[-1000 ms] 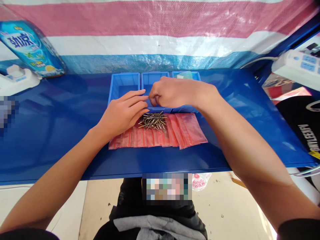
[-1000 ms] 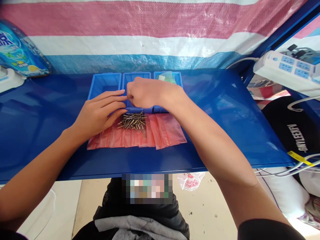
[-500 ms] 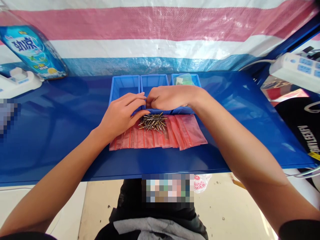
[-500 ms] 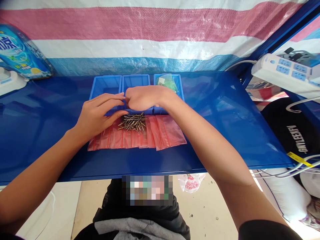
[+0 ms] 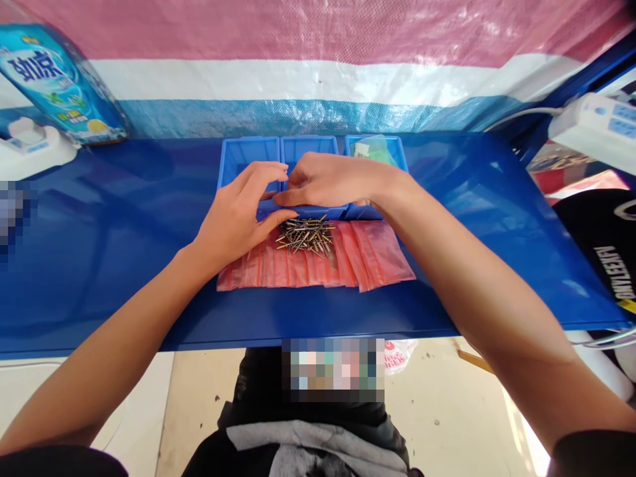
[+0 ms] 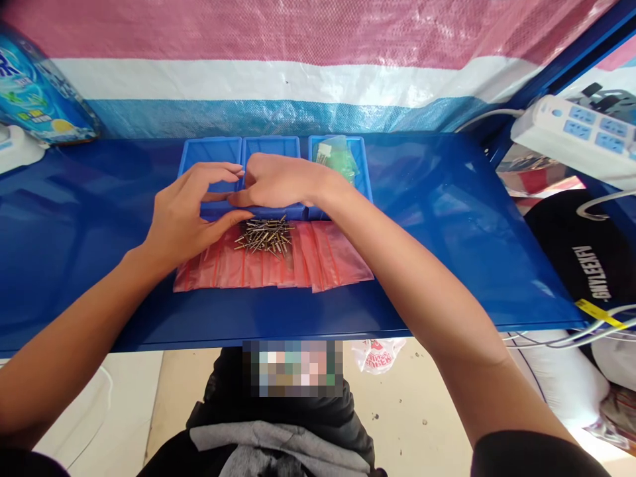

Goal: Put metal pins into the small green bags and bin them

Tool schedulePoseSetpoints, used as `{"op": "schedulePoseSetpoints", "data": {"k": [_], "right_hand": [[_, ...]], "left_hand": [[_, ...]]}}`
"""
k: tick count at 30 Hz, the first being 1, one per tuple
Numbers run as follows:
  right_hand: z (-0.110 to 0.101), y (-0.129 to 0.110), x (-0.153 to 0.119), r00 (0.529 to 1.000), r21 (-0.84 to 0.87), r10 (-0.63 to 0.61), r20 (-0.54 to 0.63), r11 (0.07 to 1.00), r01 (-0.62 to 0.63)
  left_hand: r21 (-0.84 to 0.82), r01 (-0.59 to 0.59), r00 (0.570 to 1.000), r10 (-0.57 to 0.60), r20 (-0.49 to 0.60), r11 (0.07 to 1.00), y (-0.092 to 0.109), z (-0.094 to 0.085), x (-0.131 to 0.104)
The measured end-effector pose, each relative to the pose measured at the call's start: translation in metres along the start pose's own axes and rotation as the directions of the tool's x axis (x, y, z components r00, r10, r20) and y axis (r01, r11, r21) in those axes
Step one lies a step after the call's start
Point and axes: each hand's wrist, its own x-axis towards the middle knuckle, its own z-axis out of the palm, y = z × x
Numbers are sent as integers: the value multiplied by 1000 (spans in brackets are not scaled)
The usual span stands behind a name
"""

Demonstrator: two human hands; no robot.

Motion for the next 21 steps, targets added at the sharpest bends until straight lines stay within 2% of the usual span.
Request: {"op": "schedulePoseSetpoints", "data": {"k": [3, 7, 13, 15, 17, 19, 21], "right_hand": [[1, 0, 0, 999, 36, 37, -2, 999, -37], [-8, 2, -11, 999, 173, -24, 43, 985, 17], [-21, -1, -22, 990, 287, -125, -58, 948, 137], [-28, -3, -29, 985, 245, -156, -73, 955, 170], [-35, -3, -38, 978, 119, -128, -163, 982, 149], [-36, 0, -48, 960, -34, -74, -271, 997, 67], [-27, 8, -58, 950, -171, -99, -296, 984, 49]], "left_hand": [[-28, 21, 1000, -21, 3, 999, 0, 2, 0], [-9, -5, 1000, 4, -20, 1000, 0, 4, -1], [41, -17, 1000, 16, 8, 999, -4, 3, 1], [46, -85, 996, 84, 40, 995, -8, 0, 2], [41, -147, 986, 143, 87, 988, -12, -2, 2], [42, -160, 981, 154, 121, 986, -13, -4, 2], [41, -138, 983, 132, 130, 990, -12, -5, 2]]}}
